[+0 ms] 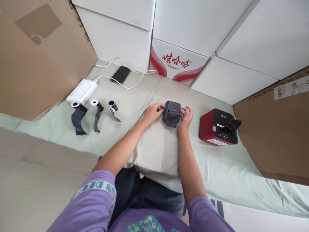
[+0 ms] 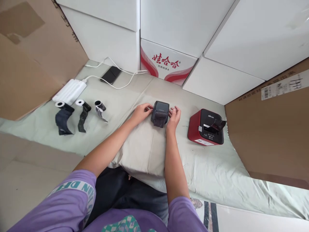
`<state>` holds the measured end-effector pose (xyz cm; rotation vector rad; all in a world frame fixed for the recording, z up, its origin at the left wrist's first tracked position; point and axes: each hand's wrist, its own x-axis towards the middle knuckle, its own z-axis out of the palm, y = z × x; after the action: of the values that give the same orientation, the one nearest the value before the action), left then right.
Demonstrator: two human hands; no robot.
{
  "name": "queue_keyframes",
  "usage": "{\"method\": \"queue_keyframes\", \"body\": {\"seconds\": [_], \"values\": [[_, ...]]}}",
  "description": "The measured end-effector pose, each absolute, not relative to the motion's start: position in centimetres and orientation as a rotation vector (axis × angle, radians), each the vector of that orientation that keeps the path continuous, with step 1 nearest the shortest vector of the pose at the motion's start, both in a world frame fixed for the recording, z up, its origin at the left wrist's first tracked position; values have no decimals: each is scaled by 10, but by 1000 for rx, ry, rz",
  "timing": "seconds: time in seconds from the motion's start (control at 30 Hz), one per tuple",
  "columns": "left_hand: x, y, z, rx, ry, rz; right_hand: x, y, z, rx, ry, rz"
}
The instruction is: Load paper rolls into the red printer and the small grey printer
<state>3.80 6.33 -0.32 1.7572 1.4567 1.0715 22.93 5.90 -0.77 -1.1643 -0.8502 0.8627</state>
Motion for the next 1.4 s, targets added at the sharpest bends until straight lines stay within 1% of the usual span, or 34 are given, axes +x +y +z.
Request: {"method": "queue_keyframes", "body": {"seconds": [0.3, 0.7, 0.87, 1.1, 1.3, 1.4], "values": [[36, 59, 0, 1748, 1438, 1097, 224, 53, -2, -1200, -814, 895], [41, 48, 2, 1822, 1684, 840, 223, 56, 1, -1264, -793, 933], [43, 50, 1, 1829, 1708, 845, 222, 57, -1, -1253, -786, 901], [41, 51, 1, 1788, 1644, 950, 223, 60, -4, -1253, -812, 864], [35, 50, 8, 1555, 1661, 1400, 223, 58, -1, -1253, -846, 851], [34, 51, 7, 1569, 1678, 1414, 222, 53, 1, -1237, -855, 792]]}}
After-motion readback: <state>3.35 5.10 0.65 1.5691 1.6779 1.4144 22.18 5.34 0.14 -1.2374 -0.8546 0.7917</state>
